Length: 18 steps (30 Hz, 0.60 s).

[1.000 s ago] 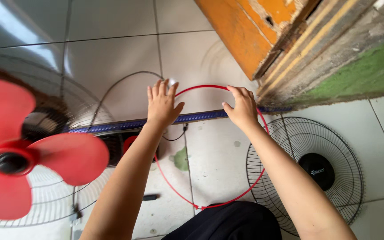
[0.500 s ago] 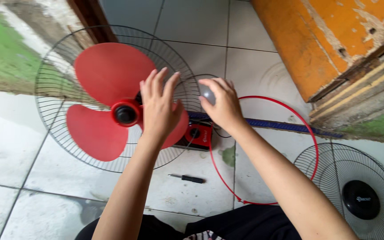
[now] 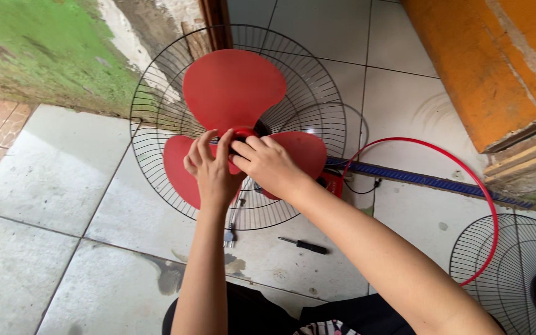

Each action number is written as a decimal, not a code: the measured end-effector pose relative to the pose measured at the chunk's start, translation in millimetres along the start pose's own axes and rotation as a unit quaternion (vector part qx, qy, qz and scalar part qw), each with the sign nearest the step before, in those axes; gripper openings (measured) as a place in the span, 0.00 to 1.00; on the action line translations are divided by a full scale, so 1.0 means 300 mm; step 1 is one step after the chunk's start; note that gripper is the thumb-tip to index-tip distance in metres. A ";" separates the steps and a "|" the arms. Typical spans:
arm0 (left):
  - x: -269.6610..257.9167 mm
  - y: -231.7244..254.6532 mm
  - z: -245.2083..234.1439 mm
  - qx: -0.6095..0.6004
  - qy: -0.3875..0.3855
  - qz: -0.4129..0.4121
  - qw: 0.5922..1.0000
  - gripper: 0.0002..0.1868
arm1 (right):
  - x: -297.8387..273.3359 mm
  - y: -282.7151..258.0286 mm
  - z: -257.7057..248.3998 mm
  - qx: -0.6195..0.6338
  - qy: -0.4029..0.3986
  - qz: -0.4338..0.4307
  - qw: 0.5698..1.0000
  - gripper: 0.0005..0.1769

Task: The person assembles a red electric fan by attaching the fan blades, securing the center cap, and fitting both the front and rear wire cages. The person uses a screwdriver to tighten the cage screws and completes the assembly.

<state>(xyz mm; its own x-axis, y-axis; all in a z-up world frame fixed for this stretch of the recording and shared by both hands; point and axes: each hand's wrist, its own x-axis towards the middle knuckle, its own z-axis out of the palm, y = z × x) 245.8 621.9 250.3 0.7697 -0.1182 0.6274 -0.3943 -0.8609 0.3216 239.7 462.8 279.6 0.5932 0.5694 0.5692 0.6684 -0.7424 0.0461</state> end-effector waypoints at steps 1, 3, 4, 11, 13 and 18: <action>-0.002 -0.012 0.006 -0.008 -0.001 -0.001 1.000 0.43 | 0.004 -0.004 0.012 -0.017 -0.009 0.002 1.000 0.14; -0.002 -0.028 0.015 -0.024 -0.004 -0.004 1.000 0.41 | 0.018 -0.011 0.037 -0.073 -0.002 0.016 0.997 0.12; -0.002 -0.033 0.016 -0.038 -0.003 -0.006 0.999 0.41 | 0.028 -0.017 0.050 -0.100 0.002 0.024 0.995 0.12; 0.002 -0.039 0.007 -0.060 0.001 -0.014 0.998 0.41 | 0.080 -0.045 0.057 -0.082 -0.102 0.229 0.965 0.23; 0.003 -0.040 0.006 -0.066 -0.001 -0.016 0.998 0.42 | 0.059 -0.052 0.039 -0.050 -0.043 0.154 0.986 0.25; 0.003 -0.041 -0.001 -0.053 -0.009 -0.011 0.999 0.44 | 0.038 -0.067 0.046 -0.100 -0.111 0.234 0.961 0.16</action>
<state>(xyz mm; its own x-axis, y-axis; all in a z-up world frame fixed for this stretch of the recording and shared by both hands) 251.2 632.6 247.2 0.7876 -0.1095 0.6064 -0.4269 -0.8066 0.4088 239.1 489.1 273.9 0.9039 0.2009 0.3777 0.2183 -0.9759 -0.0032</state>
